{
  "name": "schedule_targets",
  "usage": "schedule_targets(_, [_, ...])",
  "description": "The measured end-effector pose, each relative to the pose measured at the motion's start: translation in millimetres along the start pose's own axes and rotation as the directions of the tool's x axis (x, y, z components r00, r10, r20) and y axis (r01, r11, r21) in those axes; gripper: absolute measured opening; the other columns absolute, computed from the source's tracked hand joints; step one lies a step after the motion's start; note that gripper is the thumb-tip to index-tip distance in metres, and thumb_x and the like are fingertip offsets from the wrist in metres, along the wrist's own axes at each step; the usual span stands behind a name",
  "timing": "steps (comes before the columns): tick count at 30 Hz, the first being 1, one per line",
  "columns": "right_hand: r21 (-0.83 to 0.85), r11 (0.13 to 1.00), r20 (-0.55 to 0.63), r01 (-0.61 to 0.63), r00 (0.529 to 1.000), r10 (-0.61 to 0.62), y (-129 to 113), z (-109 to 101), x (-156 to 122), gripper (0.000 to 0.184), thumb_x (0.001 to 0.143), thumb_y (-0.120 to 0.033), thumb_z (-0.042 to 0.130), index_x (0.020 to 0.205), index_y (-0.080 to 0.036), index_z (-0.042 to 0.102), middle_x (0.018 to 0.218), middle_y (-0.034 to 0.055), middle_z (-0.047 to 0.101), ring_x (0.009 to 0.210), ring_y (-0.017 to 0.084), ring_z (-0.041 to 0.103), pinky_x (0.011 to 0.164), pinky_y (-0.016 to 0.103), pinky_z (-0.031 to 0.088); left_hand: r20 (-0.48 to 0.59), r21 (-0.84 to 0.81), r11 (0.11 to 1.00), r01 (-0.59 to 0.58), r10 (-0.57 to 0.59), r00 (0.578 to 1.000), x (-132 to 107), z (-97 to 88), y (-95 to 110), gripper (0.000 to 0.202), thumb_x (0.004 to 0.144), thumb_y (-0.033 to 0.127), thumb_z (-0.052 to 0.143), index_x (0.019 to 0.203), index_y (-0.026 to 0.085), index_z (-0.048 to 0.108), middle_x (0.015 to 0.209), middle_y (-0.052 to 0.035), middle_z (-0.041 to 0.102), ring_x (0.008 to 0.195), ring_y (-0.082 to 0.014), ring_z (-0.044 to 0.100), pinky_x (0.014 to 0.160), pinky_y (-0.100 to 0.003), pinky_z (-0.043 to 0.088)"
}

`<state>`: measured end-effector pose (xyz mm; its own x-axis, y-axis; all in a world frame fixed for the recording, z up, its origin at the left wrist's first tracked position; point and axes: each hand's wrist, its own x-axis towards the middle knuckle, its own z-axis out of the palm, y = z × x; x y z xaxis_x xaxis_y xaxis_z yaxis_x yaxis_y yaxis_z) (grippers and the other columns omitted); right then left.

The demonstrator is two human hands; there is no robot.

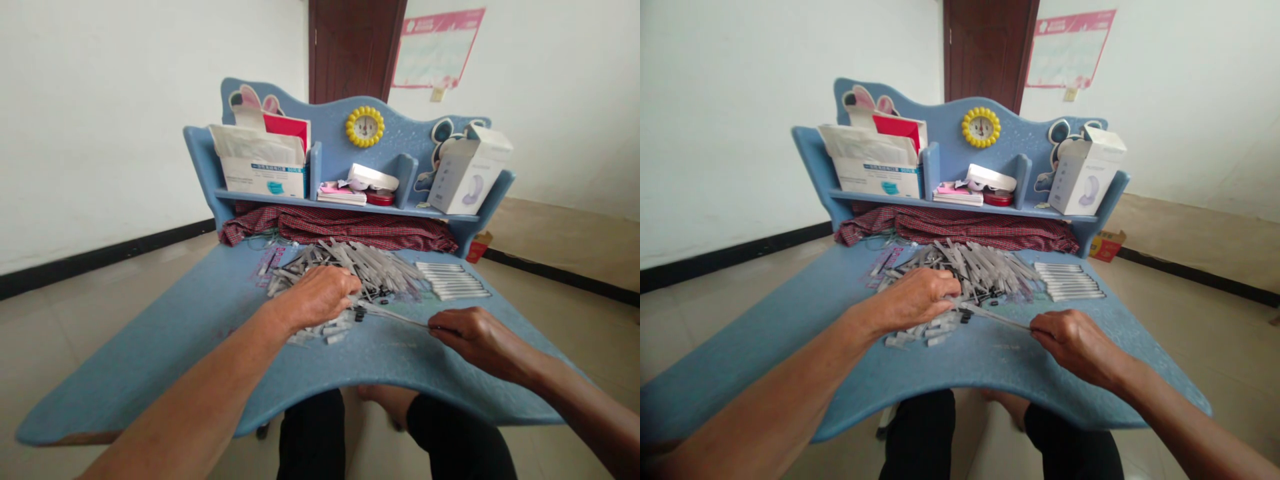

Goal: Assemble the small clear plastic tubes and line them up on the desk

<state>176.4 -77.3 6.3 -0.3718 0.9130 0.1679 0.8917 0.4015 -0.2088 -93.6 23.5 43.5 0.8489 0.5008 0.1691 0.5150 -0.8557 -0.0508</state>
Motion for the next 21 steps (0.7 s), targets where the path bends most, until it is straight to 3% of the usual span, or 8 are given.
schedule_targets(3, [-0.031,1.000,0.086,0.002,0.996,0.001,0.1,-1.9,0.6,0.025,0.090,-0.024,0.041,0.080,-0.019,0.063,0.069,0.0022,0.063,0.062,0.012,0.057,0.059,0.023,0.038,-0.013,-0.036,0.999,-0.031,0.030,0.999,0.0,1.9,-1.2,0.007,0.076,0.012,0.051,0.073,0.016,0.056,0.077,-0.0028,0.060,0.070,-0.0147,0.057,0.065,-0.024,0.039])
schedule_targets(15, [-0.025,0.999,0.049,0.028,0.998,-0.027,-0.4,-4.1,-1.5,0.026,0.090,-0.025,0.042,0.078,-0.019,0.065,0.068,0.0027,0.064,0.060,0.012,0.057,0.057,0.022,0.039,-0.008,-0.047,0.999,-0.011,0.011,1.000,-0.1,1.6,0.3,0.007,0.074,0.012,0.051,0.073,0.017,0.056,0.076,-0.0029,0.060,0.070,-0.0150,0.057,0.063,-0.023,0.038])
schedule_targets(21, [-0.032,0.999,0.097,0.024,0.995,-0.021,-1.0,-4.6,-1.0,0.027,0.091,-0.024,0.039,0.080,-0.018,0.063,0.069,0.0026,0.063,0.061,0.012,0.056,0.059,0.023,0.039,-0.001,-0.082,0.997,-0.015,0.015,1.000,-0.6,1.2,0.2,0.008,0.073,0.010,0.052,0.072,0.017,0.057,0.074,-0.0026,0.061,0.068,-0.0144,0.057,0.063,-0.023,0.038])
